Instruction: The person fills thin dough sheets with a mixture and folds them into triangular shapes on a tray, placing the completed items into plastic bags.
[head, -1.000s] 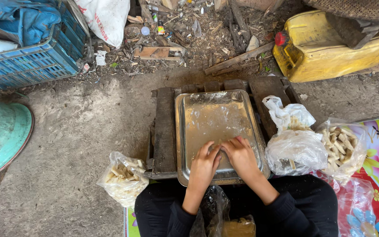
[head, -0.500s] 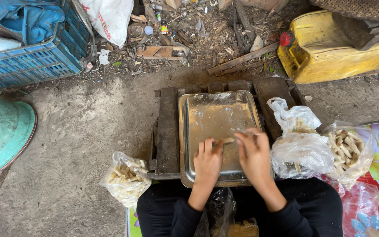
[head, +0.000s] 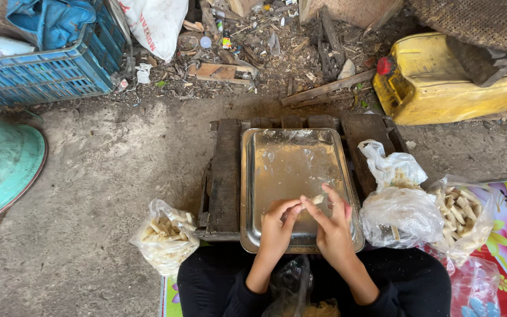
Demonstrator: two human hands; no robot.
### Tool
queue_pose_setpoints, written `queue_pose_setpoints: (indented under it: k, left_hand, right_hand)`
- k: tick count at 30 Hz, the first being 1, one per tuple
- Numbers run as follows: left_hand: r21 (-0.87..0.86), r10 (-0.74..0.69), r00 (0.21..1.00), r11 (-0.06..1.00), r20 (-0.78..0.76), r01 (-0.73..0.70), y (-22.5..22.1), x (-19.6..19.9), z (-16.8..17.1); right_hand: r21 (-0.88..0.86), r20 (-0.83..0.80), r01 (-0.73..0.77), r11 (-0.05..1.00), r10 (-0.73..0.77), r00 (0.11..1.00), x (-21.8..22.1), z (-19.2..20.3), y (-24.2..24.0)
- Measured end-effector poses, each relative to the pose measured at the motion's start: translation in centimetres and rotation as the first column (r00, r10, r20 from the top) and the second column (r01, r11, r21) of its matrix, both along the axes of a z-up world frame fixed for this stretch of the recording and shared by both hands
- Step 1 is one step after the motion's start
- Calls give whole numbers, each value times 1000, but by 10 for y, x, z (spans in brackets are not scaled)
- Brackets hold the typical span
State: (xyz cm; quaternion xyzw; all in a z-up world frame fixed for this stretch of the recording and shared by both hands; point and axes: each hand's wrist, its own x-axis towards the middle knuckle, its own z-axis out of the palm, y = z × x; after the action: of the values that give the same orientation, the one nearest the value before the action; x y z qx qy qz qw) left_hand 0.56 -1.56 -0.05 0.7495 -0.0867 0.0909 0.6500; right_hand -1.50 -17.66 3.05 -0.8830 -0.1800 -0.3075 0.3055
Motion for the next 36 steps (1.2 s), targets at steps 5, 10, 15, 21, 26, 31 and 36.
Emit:
queue_pose_setpoints:
  k: [5, 10, 15, 21, 26, 31, 36]
  left_hand:
    - [-699, -415, 890, 694, -192, 173, 1, -4, -23]
    - [-611, -269, 928, 790, -259, 59, 31, -6, -5]
    - [257, 584, 755, 712, 299, -653, 131, -25, 23]
    - [499, 856, 516, 430, 40, -752, 220, -56, 24]
    - [420, 849, 516, 429, 114, -800, 227, -67, 21]
    - [202, 590, 807, 793, -21, -575, 185, -93, 55]
    - [158, 22, 1000, 987, 20, -25, 131, -124, 89]
  right_hand:
    - [-73, 151, 12, 997, -1, 989, -8, -14, -3]
    - [-56, 366, 41, 998, -17, 930, -7, -32, -21]
    - [244, 194, 145, 959, -195, 961, -9, -32, -40]
    - [330, 170, 138, 934, -202, 964, -6, -29, -45]
    - [316, 172, 154, 936, -216, 961, -8, -34, -47]
    - [324, 190, 140, 936, -209, 959, -7, -29, -50]
    - [318, 201, 101, 943, -171, 964, -15, -16, -46]
